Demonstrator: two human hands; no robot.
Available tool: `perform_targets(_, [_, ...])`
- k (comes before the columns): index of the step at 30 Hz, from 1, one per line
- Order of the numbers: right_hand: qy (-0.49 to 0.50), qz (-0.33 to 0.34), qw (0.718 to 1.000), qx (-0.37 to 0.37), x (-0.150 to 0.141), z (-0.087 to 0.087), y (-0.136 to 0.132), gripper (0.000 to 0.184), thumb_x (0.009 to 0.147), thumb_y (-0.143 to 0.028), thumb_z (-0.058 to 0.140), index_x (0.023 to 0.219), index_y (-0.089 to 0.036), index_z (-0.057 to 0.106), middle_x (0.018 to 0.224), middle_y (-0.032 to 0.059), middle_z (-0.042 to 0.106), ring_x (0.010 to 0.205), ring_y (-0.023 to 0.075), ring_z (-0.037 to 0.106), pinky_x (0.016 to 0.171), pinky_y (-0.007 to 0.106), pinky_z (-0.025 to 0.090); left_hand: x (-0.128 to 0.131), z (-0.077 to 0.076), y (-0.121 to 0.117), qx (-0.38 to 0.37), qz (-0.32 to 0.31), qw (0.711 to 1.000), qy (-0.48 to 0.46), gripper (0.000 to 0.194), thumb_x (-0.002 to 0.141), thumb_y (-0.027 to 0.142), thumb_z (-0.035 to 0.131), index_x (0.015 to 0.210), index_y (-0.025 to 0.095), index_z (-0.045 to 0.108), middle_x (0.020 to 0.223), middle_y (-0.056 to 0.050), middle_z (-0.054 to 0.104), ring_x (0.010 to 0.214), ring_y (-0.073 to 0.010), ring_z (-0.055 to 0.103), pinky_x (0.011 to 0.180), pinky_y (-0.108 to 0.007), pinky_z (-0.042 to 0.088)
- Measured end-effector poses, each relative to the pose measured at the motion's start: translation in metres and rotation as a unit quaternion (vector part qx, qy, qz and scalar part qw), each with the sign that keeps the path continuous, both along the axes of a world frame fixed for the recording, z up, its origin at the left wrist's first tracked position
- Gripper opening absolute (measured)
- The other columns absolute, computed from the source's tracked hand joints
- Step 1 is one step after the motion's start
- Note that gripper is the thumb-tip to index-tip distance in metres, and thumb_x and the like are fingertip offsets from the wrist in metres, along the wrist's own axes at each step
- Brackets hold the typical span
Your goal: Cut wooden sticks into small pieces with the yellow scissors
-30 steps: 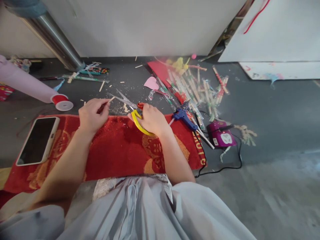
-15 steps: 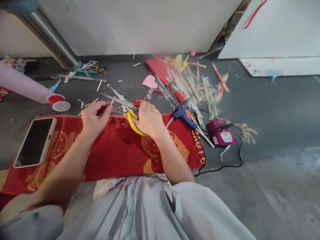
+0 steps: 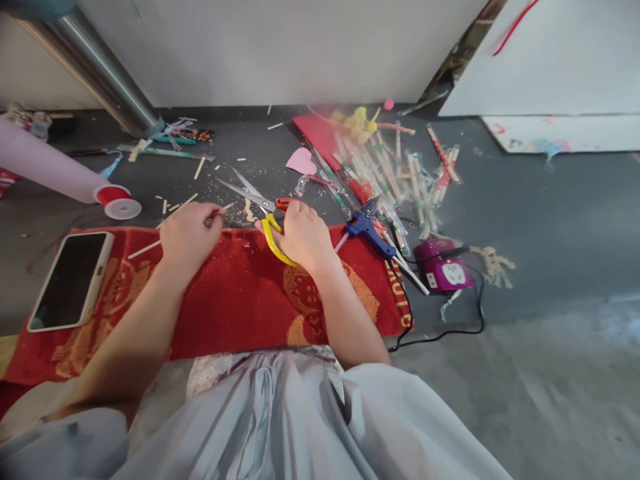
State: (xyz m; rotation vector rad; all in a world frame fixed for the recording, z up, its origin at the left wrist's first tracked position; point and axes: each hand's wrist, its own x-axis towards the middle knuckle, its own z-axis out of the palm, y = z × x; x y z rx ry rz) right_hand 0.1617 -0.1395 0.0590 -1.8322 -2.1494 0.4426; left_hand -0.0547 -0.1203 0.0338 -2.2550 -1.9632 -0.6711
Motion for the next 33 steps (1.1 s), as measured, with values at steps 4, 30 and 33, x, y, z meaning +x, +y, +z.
perform_targets(4, [-0.004,-0.002,1.0,-0.013,0.0,0.0,0.0,0.063,0.094,-0.056,0.044,0.124,-0.001,0.053,0.115,0.0256,0.064,0.113,0.036,0.061,0.094,0.045,0.046,-0.002,0.001,0.001,-0.021,0.036,0.998,0.045,0.04,0.09,0.049,0.047,0.07,0.02,0.066,0.074,-0.009,0.065,0.071,-0.0231,0.061,0.06,-0.032,0.04])
perform_targets(30, [-0.005,0.04,0.999,-0.019,-0.009,-0.001,-0.006,0.066,0.092,-0.059,0.047,0.128,-0.003,0.051,0.119,0.0248,0.062,0.115,0.0351,0.06,0.095,0.044,0.046,0.008,-0.002,-0.003,0.054,-0.053,0.997,-0.016,0.031,0.098,0.036,0.036,0.1,0.022,0.063,0.082,-0.006,0.069,0.077,-0.019,0.064,0.068,-0.03,0.043])
perform_targets(33, [0.014,0.051,0.998,-0.022,-0.01,0.001,-0.007,0.066,0.093,-0.06,0.045,0.128,-0.004,0.051,0.12,0.0242,0.062,0.116,0.034,0.059,0.096,0.043,0.045,0.012,0.0,-0.007,0.037,-0.064,0.997,-0.019,0.032,0.098,0.037,0.035,0.099,0.022,0.063,0.077,-0.005,0.067,0.074,-0.0186,0.064,0.064,-0.028,0.041])
